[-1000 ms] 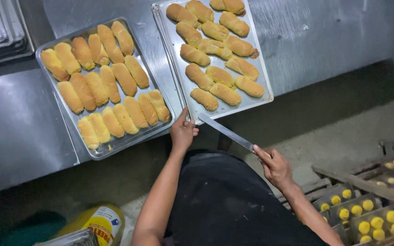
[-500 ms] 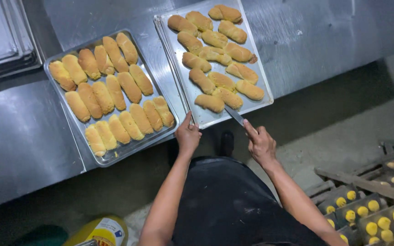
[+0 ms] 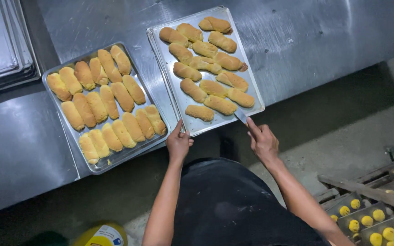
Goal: The person is organizing baked bread rolls onto trays in a bakery.
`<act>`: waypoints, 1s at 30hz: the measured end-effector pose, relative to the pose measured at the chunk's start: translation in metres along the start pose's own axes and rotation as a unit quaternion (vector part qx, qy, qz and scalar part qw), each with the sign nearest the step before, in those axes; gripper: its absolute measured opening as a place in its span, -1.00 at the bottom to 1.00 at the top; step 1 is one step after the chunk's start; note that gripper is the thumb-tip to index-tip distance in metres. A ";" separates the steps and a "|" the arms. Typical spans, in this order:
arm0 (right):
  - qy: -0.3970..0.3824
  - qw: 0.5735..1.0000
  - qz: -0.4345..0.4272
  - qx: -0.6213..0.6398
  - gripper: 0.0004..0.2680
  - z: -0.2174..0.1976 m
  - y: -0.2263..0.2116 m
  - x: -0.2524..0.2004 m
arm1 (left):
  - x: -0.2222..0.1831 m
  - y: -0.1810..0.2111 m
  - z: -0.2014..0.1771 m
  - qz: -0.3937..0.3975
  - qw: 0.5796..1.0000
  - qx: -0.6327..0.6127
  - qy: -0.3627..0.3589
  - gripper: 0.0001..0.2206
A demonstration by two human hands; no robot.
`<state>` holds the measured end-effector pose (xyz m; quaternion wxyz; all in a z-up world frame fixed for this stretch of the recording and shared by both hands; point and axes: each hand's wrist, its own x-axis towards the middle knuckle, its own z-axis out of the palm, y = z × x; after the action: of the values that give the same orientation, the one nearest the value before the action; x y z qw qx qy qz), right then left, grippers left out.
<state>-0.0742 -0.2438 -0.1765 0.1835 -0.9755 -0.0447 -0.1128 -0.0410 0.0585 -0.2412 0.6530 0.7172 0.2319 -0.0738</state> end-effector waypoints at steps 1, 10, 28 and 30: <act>-0.007 1.000 0.000 0.006 -0.58 -0.006 0.003 -0.007 | 0.001 -0.002 0.000 -0.009 1.000 -0.021 -0.003 -0.46; -0.091 0.993 0.065 0.035 -0.59 -0.033 0.070 -0.057 | -0.001 -0.002 0.003 -0.008 1.000 -0.011 0.016 -0.47; -0.096 0.994 -0.054 -0.011 -0.61 -0.029 0.145 0.090 | -0.004 0.003 0.009 -0.040 0.998 0.005 0.055 -0.46; -0.093 0.994 -0.057 -0.031 -0.60 -0.053 0.143 0.081 | -0.002 0.006 0.008 -0.041 0.998 -0.001 0.048 -0.46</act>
<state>0.0117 -0.3922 -0.1596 0.1415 -0.9828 -0.1137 -0.0334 -0.0385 0.0502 -0.2362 0.6379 0.7095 0.2921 -0.0658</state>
